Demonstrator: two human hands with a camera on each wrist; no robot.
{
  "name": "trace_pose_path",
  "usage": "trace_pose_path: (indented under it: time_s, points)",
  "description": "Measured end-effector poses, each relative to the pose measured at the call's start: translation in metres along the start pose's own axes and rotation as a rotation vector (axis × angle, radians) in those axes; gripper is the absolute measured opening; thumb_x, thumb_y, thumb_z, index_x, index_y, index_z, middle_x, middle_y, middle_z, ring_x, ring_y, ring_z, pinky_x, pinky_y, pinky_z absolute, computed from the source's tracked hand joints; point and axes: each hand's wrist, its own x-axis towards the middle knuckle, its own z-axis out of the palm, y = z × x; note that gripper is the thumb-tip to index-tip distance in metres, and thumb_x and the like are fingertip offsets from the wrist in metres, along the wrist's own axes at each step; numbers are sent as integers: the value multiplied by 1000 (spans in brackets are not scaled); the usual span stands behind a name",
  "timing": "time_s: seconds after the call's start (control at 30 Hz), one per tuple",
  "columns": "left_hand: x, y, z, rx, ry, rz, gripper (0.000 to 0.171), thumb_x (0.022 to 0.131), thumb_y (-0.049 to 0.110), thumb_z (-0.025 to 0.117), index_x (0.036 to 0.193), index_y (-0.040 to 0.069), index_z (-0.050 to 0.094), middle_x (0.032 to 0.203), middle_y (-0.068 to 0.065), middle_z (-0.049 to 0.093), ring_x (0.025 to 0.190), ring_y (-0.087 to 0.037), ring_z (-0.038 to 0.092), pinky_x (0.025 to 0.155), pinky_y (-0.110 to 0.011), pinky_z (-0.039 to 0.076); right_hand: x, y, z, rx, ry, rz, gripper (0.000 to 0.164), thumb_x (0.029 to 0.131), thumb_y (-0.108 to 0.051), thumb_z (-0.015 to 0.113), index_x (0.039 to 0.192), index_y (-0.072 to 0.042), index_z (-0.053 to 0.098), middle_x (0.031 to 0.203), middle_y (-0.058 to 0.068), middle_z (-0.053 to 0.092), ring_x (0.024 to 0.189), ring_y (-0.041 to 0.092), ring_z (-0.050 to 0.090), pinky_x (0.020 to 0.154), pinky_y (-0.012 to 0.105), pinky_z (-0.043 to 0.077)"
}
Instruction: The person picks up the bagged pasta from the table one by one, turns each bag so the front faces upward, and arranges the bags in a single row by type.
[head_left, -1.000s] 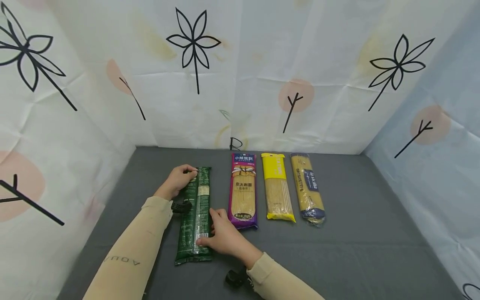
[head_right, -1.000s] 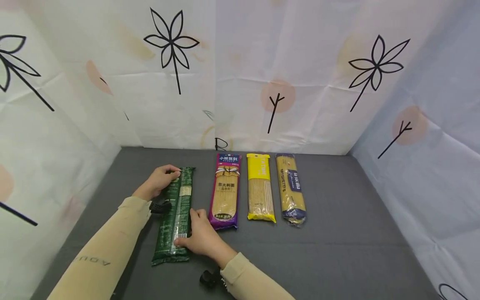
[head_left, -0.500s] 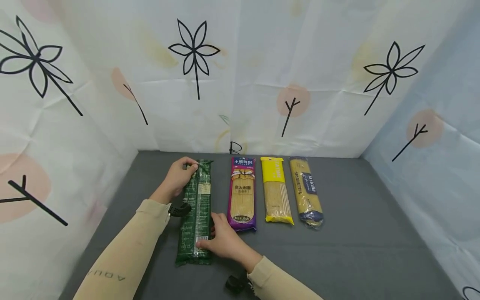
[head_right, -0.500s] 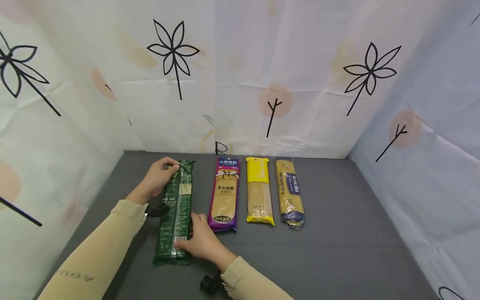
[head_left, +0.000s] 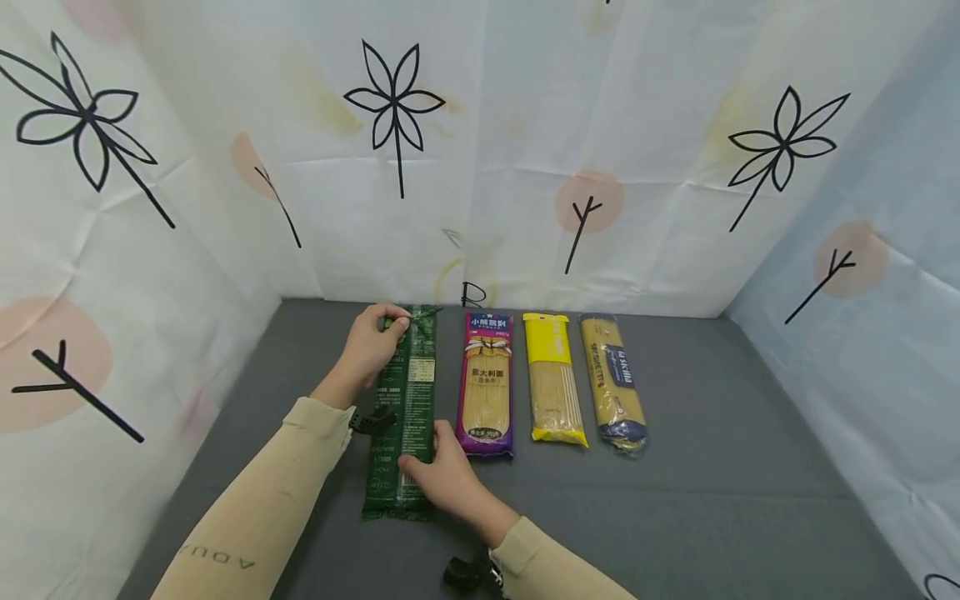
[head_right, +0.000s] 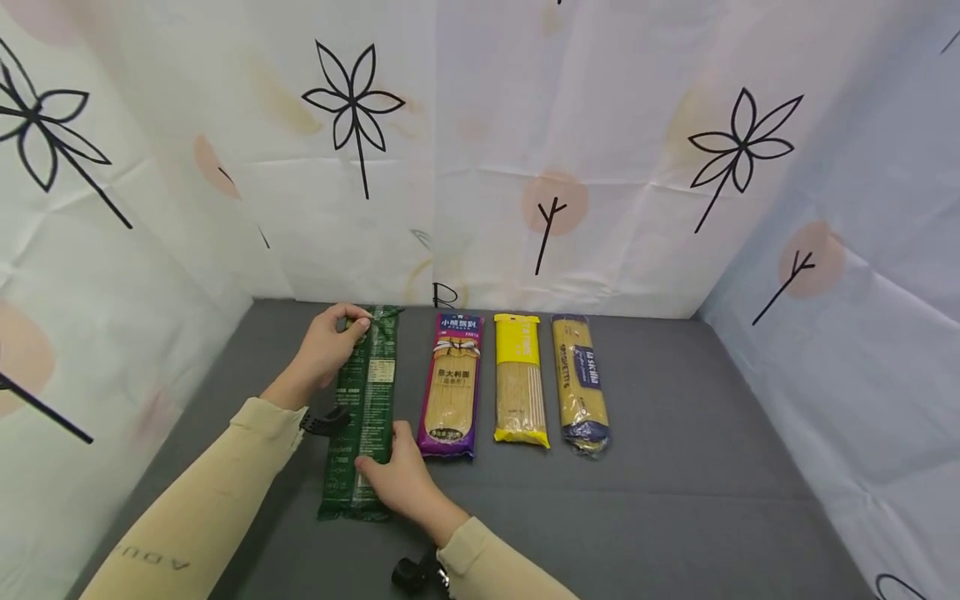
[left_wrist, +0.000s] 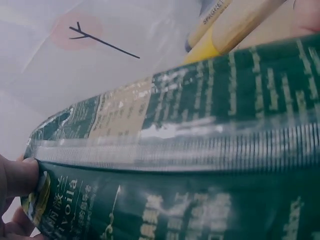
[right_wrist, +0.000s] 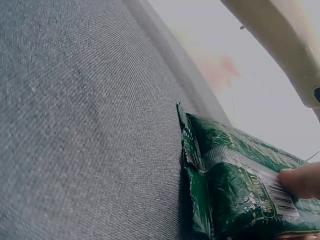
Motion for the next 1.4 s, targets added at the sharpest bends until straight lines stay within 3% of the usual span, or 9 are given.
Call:
trace_pose_path:
  time_s: [0.23,0.37,0.6,0.77,0.93,1.07,1.17,1.27,1.4]
  points:
    - [-3,7,3,-12,28,95,21,102,25,51,118,14,60,137,-7,43,94,-28,49,69,-43,42,-3,-2,-4,155,-14,-69,43,94,-12,63,129,-8,38,113,8,64,85,21,67,71,36,55]
    - [-4,6,5,39,43,141,24,101,25,52,121,13,60,137,-7,43,102,-28,49,76,-44,43,-4,-2,-8,107,-12,-63,46,94,-17,64,131,-10,38,116,8,63,85,21,64,71,35,54]
    - [-8,10,10,202,-7,247,52,101,31,51,148,16,36,154,-12,21,137,-33,27,100,-57,35,-3,-15,-23,-94,66,-60,71,93,-38,64,147,-11,27,149,17,34,133,27,37,101,55,37]
    - [-9,9,15,249,-57,210,67,101,43,46,156,24,14,161,-5,1,145,-32,8,107,-62,24,-3,-27,-33,-112,81,-86,58,94,-36,63,141,-17,35,142,11,47,122,30,49,98,55,41]
    - [-13,5,21,238,-106,180,68,100,46,45,156,22,15,160,-9,6,138,-36,28,102,-58,35,-2,-34,-42,-152,122,-90,59,94,-38,62,142,-20,34,144,10,43,128,27,44,99,54,40]
    - [-18,7,25,223,-132,161,66,101,43,46,156,23,15,153,-16,21,118,-35,46,89,-53,45,-2,-41,-48,-206,148,-115,50,94,-35,62,136,-21,39,136,4,49,119,24,50,90,47,46]
    - [-21,8,26,236,-153,135,66,101,43,45,156,25,13,145,-18,30,93,-31,52,75,-46,47,-6,-49,-52,-308,193,-120,46,94,-32,62,135,-21,42,126,2,53,99,22,56,76,42,48]
    - [-24,10,25,213,-186,103,69,101,46,44,156,24,10,147,-21,30,99,-31,57,76,-45,50,-8,-56,-54,-427,243,-120,46,94,-28,62,136,-20,44,117,3,57,86,19,57,69,37,49]
    - [-26,16,25,24,-227,44,78,98,51,47,157,20,5,148,-24,27,114,-38,56,83,-45,54,-10,-65,-53,-584,296,-142,45,92,-21,65,133,-19,48,106,5,61,76,16,59,59,32,50]
